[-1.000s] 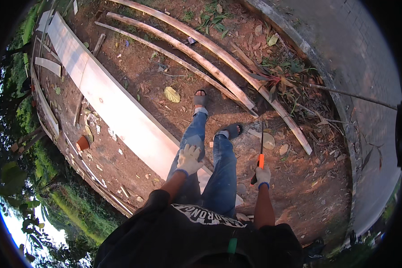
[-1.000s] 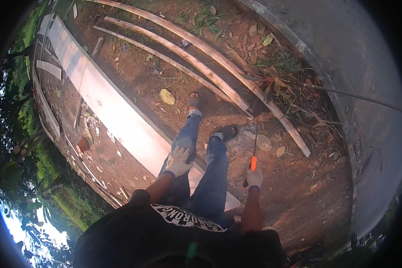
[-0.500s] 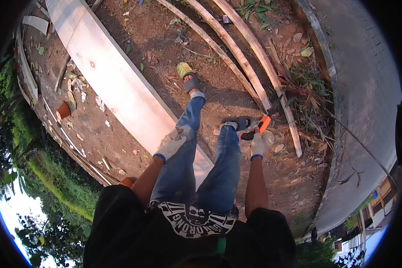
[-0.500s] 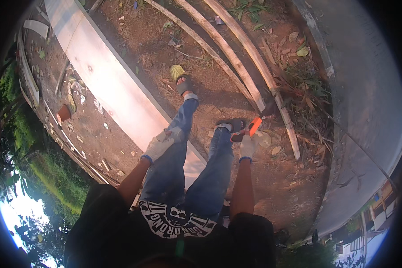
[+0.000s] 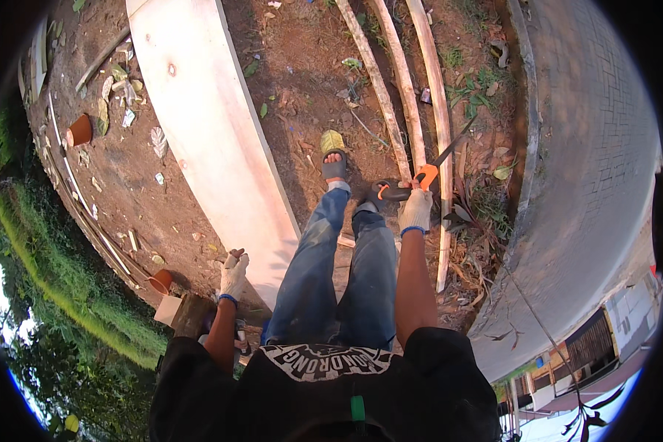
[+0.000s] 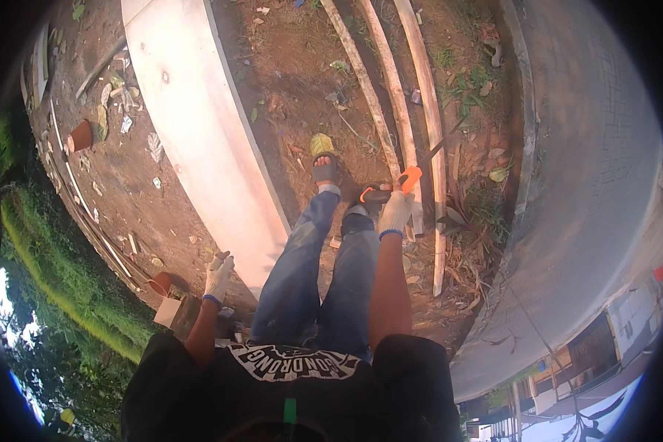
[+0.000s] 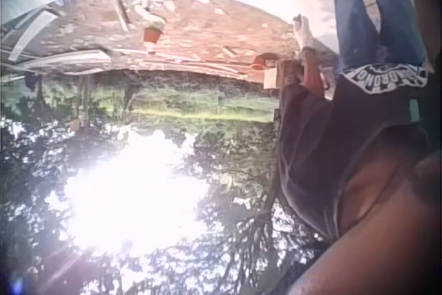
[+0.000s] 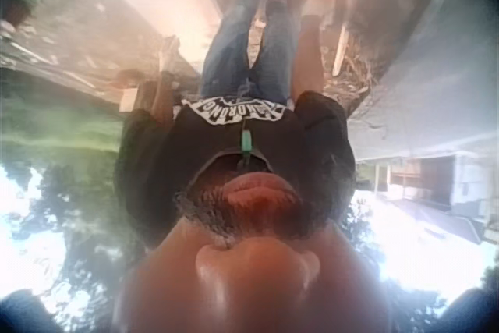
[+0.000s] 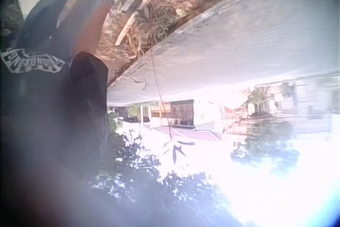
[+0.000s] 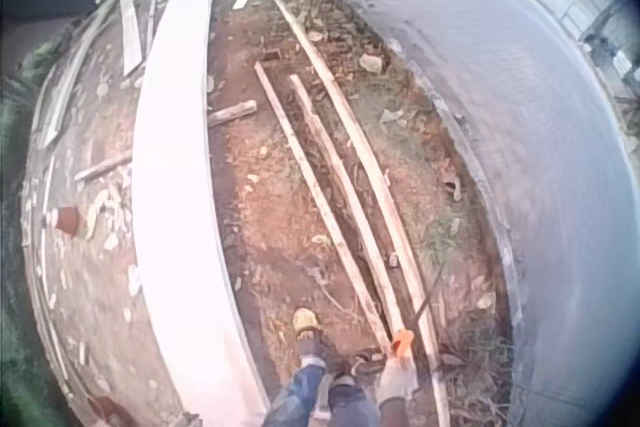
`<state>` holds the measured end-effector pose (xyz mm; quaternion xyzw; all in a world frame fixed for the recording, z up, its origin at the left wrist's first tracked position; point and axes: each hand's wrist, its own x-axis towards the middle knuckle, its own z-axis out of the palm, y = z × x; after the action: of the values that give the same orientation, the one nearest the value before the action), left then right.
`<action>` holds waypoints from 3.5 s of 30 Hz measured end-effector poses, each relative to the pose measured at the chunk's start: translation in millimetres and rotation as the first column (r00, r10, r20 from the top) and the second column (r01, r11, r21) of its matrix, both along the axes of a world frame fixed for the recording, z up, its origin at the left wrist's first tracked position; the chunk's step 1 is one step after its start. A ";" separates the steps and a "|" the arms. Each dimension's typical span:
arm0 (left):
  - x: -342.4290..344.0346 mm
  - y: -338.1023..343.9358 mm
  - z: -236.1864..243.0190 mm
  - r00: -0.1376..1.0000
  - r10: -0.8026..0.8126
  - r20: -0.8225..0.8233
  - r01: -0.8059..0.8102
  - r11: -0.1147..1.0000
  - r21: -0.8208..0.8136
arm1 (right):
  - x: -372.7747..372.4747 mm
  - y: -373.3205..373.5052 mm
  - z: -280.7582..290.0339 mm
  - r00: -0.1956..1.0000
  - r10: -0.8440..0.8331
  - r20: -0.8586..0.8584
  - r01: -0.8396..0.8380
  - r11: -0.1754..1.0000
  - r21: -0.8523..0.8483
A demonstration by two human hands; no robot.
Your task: The person marks a straight line on a large wooden plank using a pencil and a straightedge, then uses a hand saw to cut along the marked line. The person adjusts their position and the plank during the process.
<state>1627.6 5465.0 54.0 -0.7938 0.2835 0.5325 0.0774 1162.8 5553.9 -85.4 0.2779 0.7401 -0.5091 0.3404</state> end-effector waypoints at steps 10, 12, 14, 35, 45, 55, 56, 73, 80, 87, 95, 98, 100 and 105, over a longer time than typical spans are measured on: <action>-34.0 33.1 -1.1 0.962 -0.111 -0.251 0.168 0.961 0.219 | -37.0 -195.4 -47.1 0.795 0.020 0.606 0.071 0.989 -0.127; -45.6 11.3 -12.5 0.944 0.128 -0.304 -0.110 0.991 0.076 | -40.2 -225.9 -43.7 0.800 0.085 0.594 -0.025 0.994 -0.109; -57.4 -4.3 -13.8 0.842 0.404 -0.358 -0.428 0.904 0.012 | -42.7 -249.1 -29.4 0.819 0.034 0.573 0.043 0.992 -0.121; -121.4 -347.2 -2.6 0.980 0.200 0.025 -0.200 0.980 0.005 | -131.4 -411.6 114.6 0.544 0.793 0.274 -0.832 0.467 0.301; -197.3 -623.9 -13.3 0.993 -0.101 -0.062 0.094 0.989 -0.111 | -229.6 -462.8 1.0 -0.034 0.934 0.355 -0.940 -0.151 0.307; -313.0 -952.7 28.7 0.967 -0.173 -0.188 0.050 0.849 -0.526 | -315.1 -1009.3 163.3 0.173 0.973 -0.156 -0.881 0.224 0.418; -312.3 -971.6 36.9 0.972 -0.168 -0.166 0.062 0.859 -0.507 | -309.4 -1053.5 189.8 0.170 0.955 -0.242 -0.891 0.254 0.376; -373.1 -1316.9 -46.0 0.895 -0.444 -0.046 0.431 0.886 -0.171 | -405.9 -1219.1 137.3 -0.010 0.929 0.371 -0.889 -0.178 0.421; -437.6 -1564.9 8.5 0.977 -0.191 -0.097 0.132 0.892 -0.433 | -447.0 -1313.1 33.3 0.020 0.952 0.306 -0.942 -0.085 0.326; -539.9 -1699.8 -42.5 0.968 -0.244 -0.062 0.176 0.830 -0.530 | -572.3 -1521.5 -22.9 0.104 0.988 0.114 -0.917 0.050 0.397; -600.8 -1757.5 -88.1 0.974 -0.109 -0.200 0.045 0.952 -0.301 | -682.5 -1906.4 108.3 0.359 0.924 -0.130 -0.856 0.382 0.349; -661.2 -1804.1 -119.4 0.929 0.001 -0.371 -0.145 0.921 -0.361 | -723.1 -2009.0 136.3 0.198 0.953 -0.228 -0.806 0.290 0.516; -623.0 -1822.2 -188.5 0.983 -0.052 -0.177 -0.019 0.926 -0.378 | -666.3 -2094.9 121.8 0.137 0.953 -0.272 -0.879 0.244 0.410; -653.2 -1943.5 -193.0 0.961 -0.276 -0.032 0.247 0.902 -0.353 | -639.2 -2212.8 122.5 0.108 0.931 -0.350 -0.948 0.202 0.244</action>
<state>974.4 3521.6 -139.1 -0.7275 0.4795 0.4908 -0.0041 523.6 3341.0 37.1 -0.3782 0.7898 -0.2395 0.4193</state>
